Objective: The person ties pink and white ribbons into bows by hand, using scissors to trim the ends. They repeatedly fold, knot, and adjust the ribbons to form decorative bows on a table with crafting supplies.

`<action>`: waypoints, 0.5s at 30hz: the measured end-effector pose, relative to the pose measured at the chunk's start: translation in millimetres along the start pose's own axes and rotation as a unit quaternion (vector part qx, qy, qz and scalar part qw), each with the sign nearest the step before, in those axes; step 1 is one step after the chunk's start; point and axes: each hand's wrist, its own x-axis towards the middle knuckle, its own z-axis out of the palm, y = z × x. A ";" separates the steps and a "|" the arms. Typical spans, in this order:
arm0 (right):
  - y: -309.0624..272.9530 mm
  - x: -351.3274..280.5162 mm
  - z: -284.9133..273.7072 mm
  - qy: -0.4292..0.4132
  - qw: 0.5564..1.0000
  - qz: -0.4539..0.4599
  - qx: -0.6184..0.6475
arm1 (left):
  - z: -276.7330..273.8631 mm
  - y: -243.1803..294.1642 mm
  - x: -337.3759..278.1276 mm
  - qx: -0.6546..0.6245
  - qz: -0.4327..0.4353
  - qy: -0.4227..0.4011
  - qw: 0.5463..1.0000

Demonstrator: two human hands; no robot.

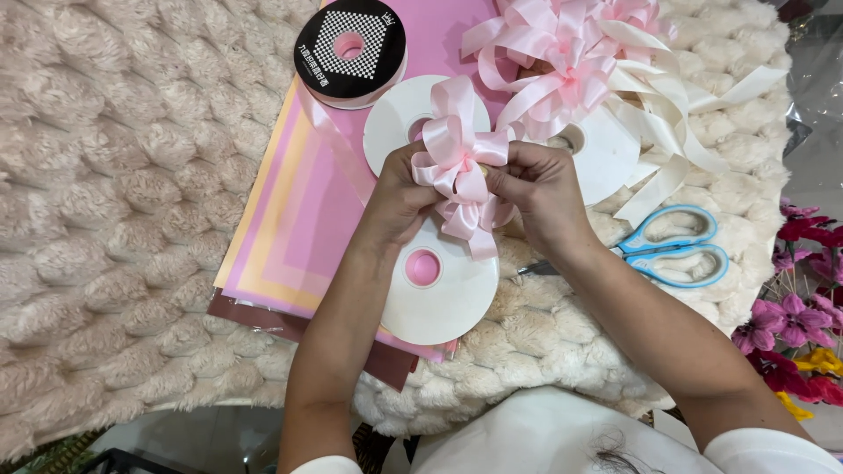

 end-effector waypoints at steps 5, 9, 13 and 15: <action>-3.2 -0.6 1.5 -0.014 1.000 0.005 0.002 | 3.0 4.7 -1.1 -0.002 0.003 -0.008 1.000; 6.2 11.8 -37.3 -0.033 0.993 -0.060 -0.101 | 13.6 22.0 -3.6 -0.013 0.010 -0.013 1.000; -26.7 19.9 -51.8 -0.020 0.933 -0.284 -0.218 | 9.3 36.4 -6.9 -0.055 -0.007 -0.042 0.998; -31.3 22.7 -49.6 -0.062 0.899 -0.333 -0.277 | 14.3 38.3 -12.0 -0.082 -0.040 -0.066 0.994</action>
